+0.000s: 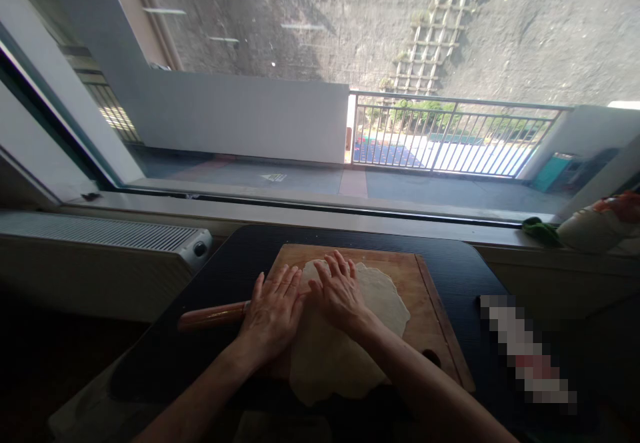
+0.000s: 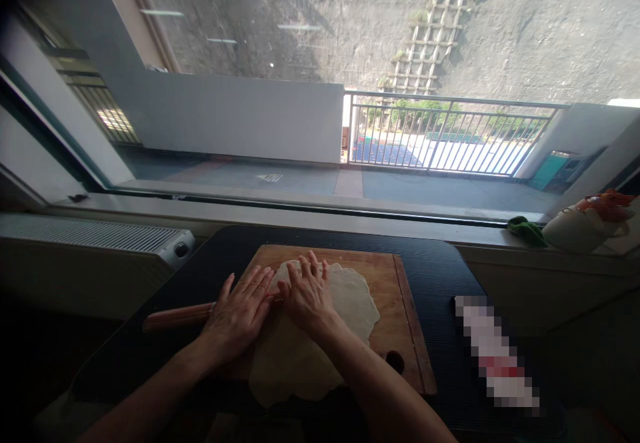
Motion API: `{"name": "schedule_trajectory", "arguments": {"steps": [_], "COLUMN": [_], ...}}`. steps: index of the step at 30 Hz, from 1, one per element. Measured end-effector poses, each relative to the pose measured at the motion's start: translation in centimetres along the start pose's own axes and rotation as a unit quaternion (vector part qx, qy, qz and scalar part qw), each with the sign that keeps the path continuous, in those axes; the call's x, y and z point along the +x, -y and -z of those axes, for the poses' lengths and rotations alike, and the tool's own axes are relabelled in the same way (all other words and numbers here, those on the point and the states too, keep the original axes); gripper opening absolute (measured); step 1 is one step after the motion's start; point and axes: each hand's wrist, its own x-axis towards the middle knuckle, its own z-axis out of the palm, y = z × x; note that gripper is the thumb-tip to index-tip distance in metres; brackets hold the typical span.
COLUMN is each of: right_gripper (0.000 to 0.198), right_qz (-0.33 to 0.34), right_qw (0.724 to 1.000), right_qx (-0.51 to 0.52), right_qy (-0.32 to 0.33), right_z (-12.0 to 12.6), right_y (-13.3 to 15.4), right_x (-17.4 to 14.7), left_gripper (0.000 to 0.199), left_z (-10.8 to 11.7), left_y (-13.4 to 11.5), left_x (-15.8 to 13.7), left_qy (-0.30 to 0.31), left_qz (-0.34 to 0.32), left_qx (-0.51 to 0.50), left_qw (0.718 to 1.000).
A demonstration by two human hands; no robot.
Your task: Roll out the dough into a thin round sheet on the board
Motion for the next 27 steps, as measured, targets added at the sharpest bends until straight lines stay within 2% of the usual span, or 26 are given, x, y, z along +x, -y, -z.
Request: {"name": "schedule_trajectory", "arguments": {"steps": [3,6,8,12,15,17,21,24,27], "right_gripper": [0.043,0.044,0.042,0.030,0.027,0.028,0.026,0.031,0.035], "right_qz": [-0.004,-0.047,-0.050,0.029,0.037,0.016,-0.011,-0.052,-0.080], "right_qw": [1.000,0.999,0.998,0.996,0.998,0.999,0.999,0.996,0.991], "right_qx": [-0.011,-0.015,-0.027,-0.055,-0.035,-0.014,0.009,0.017,0.021], "right_qy": [-0.012,0.007,-0.002,-0.057,-0.031,-0.026,-0.042,-0.072,-0.102], "right_z": [-0.3,-0.4,-0.1,0.8,1.0,1.3,2.7,3.4,3.0], "right_y": [0.0,-0.3,-0.4,0.1,0.5,0.3,-1.8,-3.4,-4.0], "right_x": [-0.1,2.1,3.4,3.7,2.6,1.9,1.1,1.0,1.1], "left_gripper": [0.051,0.051,0.051,0.044,0.035,0.030,0.026,0.023,0.024], "left_z": [-0.2,-0.3,-0.1,0.5,1.3,2.0,3.1,3.2,2.9], "left_y": [-0.2,0.7,1.8,4.3,5.1,4.7,2.4,1.0,0.7], "left_x": [0.4,2.6,3.3,0.7,-1.7,-1.9,-0.1,1.2,1.4], "left_qy": [-0.004,0.032,0.046,0.008,-0.016,-0.017,-0.007,0.008,0.011], "left_qz": [0.010,0.052,0.062,0.021,-0.005,-0.023,-0.083,-0.129,-0.138], "left_qx": [-0.003,-0.029,-0.061,-0.104,-0.103,-0.105,-0.120,-0.131,-0.131], "left_qw": [1.000,0.998,0.995,0.994,0.995,0.994,0.989,0.983,0.982]}}
